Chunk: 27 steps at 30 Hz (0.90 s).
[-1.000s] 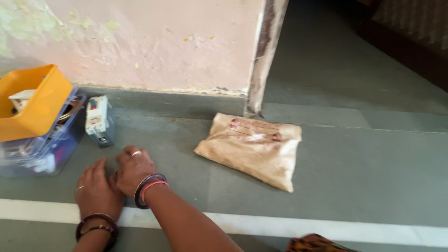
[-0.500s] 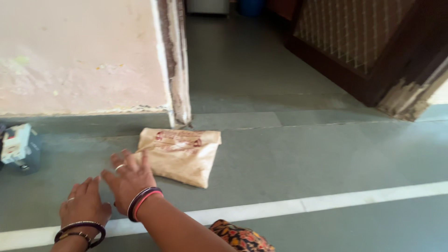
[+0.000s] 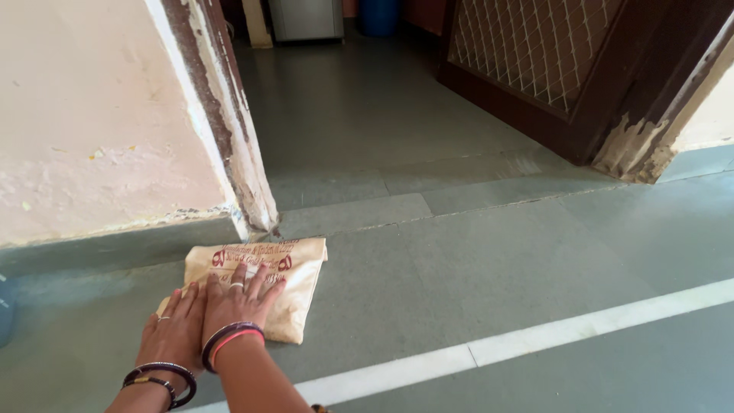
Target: The person wipes metal wrenches with a cloth, handles a small electrical device, and places the items into a fabric bag on the floor.
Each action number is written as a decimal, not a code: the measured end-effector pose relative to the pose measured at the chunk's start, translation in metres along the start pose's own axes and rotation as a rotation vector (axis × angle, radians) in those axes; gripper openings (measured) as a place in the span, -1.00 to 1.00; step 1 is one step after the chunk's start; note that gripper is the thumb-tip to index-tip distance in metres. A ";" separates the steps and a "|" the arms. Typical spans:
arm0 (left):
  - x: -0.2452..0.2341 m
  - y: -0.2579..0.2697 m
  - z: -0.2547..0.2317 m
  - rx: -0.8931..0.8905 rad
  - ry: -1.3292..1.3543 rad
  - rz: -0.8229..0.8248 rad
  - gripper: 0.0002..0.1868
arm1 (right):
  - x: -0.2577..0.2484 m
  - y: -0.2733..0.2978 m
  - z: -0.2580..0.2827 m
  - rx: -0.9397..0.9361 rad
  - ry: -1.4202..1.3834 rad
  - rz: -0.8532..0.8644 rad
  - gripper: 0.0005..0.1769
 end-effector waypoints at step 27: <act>0.014 0.152 0.235 -0.453 -0.198 0.309 -0.28 | 0.019 0.143 0.154 -0.570 -0.445 0.106 -0.41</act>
Point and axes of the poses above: each hand's wrist, its own y-axis away from the middle knuckle, its own x-axis out of the palm, z = x × y, the point moved 4 cm from there along -y, towards the middle knuckle, and after that the axes turned 15 degrees about y, right-handed, at the moved point
